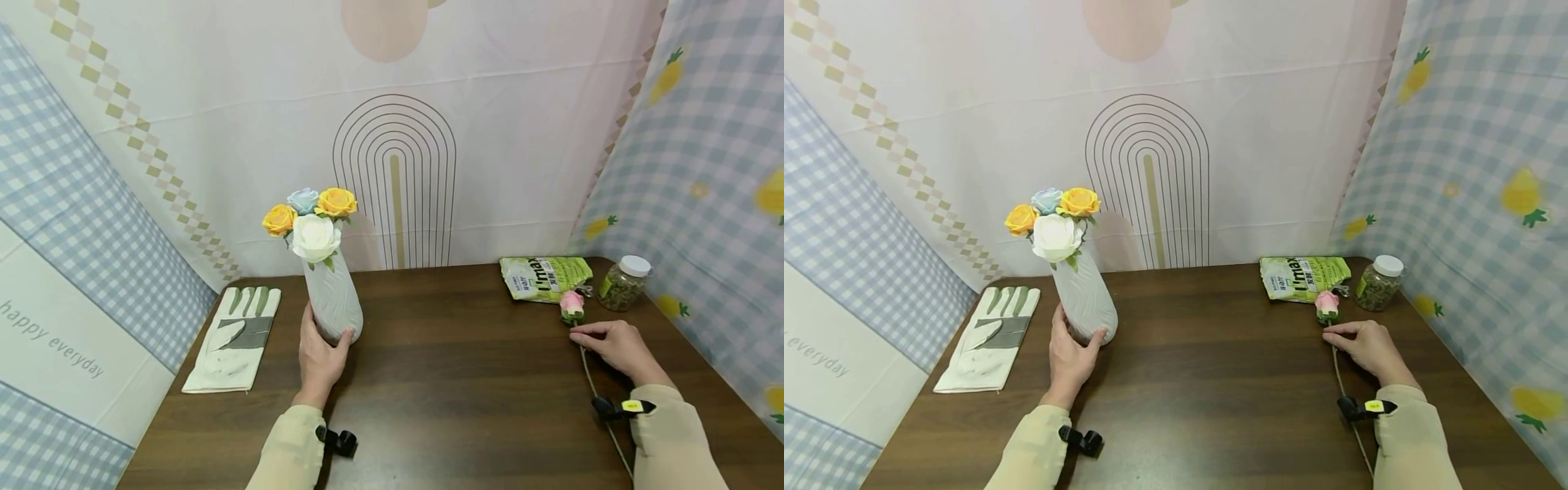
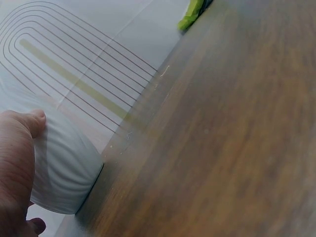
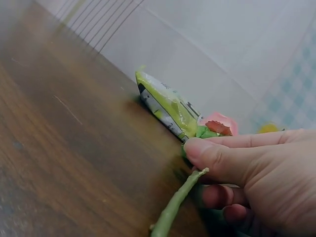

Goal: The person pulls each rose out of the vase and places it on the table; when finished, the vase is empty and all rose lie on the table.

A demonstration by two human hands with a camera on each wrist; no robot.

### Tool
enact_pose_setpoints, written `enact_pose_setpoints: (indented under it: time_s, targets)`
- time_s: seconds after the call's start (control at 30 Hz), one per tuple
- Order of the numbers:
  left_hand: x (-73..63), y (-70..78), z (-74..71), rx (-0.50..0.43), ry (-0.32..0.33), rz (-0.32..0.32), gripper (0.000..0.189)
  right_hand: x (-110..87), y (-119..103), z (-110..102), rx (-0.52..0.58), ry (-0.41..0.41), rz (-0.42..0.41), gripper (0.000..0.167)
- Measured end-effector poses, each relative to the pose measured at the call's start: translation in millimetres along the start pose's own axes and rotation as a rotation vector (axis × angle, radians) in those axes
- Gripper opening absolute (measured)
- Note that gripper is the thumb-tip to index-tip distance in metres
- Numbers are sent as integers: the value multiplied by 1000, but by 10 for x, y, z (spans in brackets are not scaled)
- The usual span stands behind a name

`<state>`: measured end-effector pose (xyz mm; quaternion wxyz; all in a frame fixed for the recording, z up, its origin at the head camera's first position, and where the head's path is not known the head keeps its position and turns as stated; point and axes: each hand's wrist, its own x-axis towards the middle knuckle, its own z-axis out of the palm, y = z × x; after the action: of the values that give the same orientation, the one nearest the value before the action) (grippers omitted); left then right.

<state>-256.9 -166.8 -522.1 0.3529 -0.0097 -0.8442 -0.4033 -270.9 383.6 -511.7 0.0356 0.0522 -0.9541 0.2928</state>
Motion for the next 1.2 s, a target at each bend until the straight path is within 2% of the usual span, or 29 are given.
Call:
enact_pose_setpoints:
  time_s: [0.57, 0.97, 1.2]
  targets:
    - [-8, -13, 7, -1, -7, -12, 94, 17, 25, -17, 11, -39, 6, 44]
    - [-7, -2, 2, -1, -21, -32, 94, -2, -3, -43, -6, -68, -20, 32]
    - [-4, -6, 4, 0, -12, -29, 94, 18, -35, -65, -18, -76, -28, 35]
